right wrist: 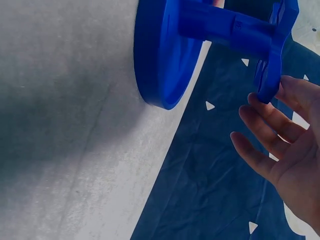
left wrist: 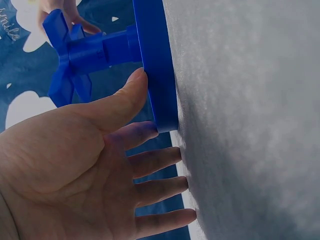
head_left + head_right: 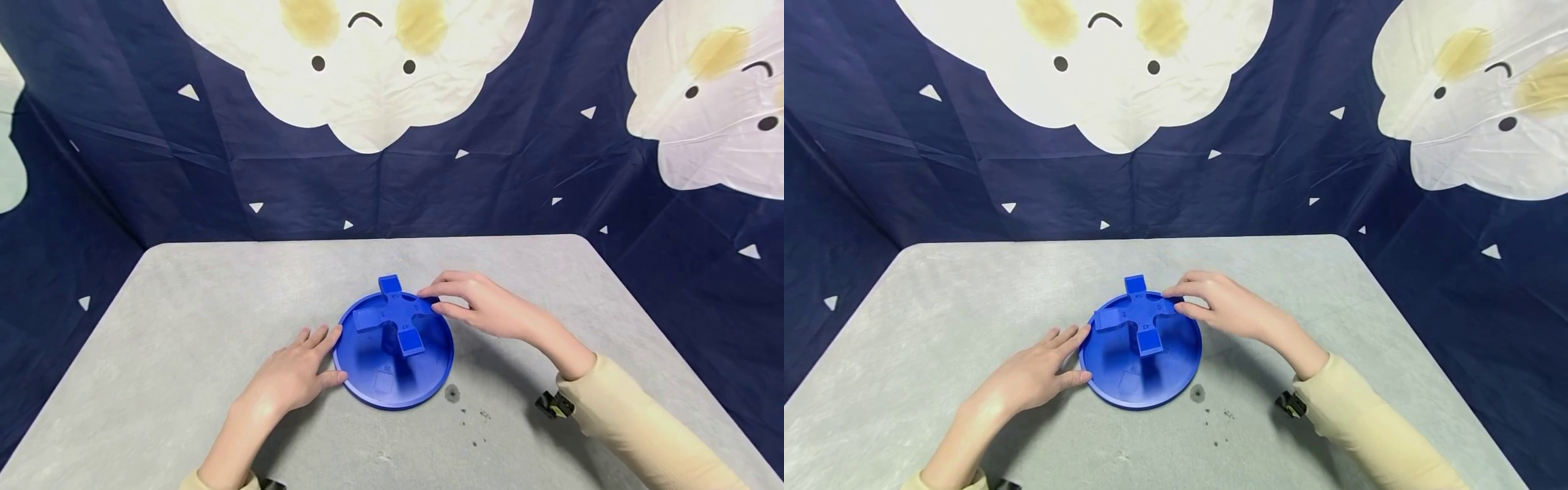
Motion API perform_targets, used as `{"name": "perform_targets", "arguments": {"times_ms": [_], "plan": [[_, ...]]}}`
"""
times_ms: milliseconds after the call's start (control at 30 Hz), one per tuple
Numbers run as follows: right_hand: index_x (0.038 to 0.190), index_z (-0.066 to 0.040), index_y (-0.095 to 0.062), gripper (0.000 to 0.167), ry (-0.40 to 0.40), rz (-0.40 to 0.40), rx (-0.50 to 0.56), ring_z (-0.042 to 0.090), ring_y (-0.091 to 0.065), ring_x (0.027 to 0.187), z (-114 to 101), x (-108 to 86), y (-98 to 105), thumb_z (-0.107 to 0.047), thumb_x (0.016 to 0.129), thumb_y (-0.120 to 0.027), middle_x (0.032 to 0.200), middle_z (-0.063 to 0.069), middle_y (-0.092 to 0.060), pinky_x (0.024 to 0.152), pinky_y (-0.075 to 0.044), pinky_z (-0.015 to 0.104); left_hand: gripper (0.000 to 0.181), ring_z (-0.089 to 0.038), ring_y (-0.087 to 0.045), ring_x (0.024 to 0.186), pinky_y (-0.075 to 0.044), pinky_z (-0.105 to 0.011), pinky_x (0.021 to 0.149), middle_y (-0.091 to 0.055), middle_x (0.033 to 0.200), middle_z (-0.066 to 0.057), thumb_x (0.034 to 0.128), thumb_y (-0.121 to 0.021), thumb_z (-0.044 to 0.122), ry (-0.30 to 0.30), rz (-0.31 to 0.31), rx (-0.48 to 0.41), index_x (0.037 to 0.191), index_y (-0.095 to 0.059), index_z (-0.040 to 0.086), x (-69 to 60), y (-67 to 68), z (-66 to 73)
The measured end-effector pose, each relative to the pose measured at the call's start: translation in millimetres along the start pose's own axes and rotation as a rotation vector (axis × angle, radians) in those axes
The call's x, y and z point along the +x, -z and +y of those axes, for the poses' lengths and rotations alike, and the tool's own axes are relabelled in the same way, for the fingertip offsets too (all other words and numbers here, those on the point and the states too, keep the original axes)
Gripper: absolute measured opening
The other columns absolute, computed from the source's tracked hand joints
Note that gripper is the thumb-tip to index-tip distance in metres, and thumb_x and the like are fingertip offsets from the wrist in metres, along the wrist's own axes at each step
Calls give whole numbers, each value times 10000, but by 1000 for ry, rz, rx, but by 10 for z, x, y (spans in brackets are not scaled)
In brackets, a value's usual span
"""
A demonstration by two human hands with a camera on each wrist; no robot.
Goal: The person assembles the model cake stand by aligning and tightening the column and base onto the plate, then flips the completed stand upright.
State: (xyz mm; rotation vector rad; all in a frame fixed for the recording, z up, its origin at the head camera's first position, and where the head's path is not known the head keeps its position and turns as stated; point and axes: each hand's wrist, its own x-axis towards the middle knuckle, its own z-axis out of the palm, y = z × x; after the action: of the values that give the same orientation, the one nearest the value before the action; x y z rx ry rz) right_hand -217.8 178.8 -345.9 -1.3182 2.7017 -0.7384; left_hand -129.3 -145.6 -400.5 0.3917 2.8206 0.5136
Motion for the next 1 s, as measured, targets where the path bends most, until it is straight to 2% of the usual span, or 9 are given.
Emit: {"name": "perform_targets", "arguments": {"times_ms": [200,567,733,900,1000], "plan": [[1340,-170,-699,323,-14,-13,-15,85,-659,1178,-50,-90,-4,-264,1039,-629,1239,-65,-707,1025,-562,365,776,-537,-326,1502,-379,-698,1135,-402,1623,-235,961,-675,479,5,-6,2,1587,-404,109,-3,5,3],[1368,-202,-678,365,-13,-46,-27,65,-660,1082,-154,-150,-25,-339,1033,-632,1197,-81,-695,944,-578,307,780,-534,-309,1511,-365,-694,1148,-387,1632,-232,965,-669,481,17,-17,-5,1594,-390,113,-10,7,7],[1353,-197,-687,377,4,-53,-31,104,-662,1059,-213,-159,-43,-367,1019,-649,1181,-83,-685,918,-573,297,775,-535,-316,1507,-368,-695,1145,-392,1628,-235,966,-670,476,10,-11,-8,1592,-394,111,-15,6,8],[1333,-193,-701,366,25,-60,-40,82,-649,1123,-269,-154,-55,-364,1013,-658,1222,-83,-692,987,-570,314,773,-534,-321,1506,-371,-696,1142,-400,1624,-234,964,-675,471,6,-5,-6,1590,-398,113,-11,7,11],[1319,-190,-710,349,28,-68,-37,55,-646,1102,-303,-148,-57,-354,1015,-658,1215,-85,-700,973,-579,300,774,-533,-322,1505,-373,-695,1140,-404,1622,-234,962,-677,471,5,-5,-2,1590,-399,112,-6,5,11]]}}
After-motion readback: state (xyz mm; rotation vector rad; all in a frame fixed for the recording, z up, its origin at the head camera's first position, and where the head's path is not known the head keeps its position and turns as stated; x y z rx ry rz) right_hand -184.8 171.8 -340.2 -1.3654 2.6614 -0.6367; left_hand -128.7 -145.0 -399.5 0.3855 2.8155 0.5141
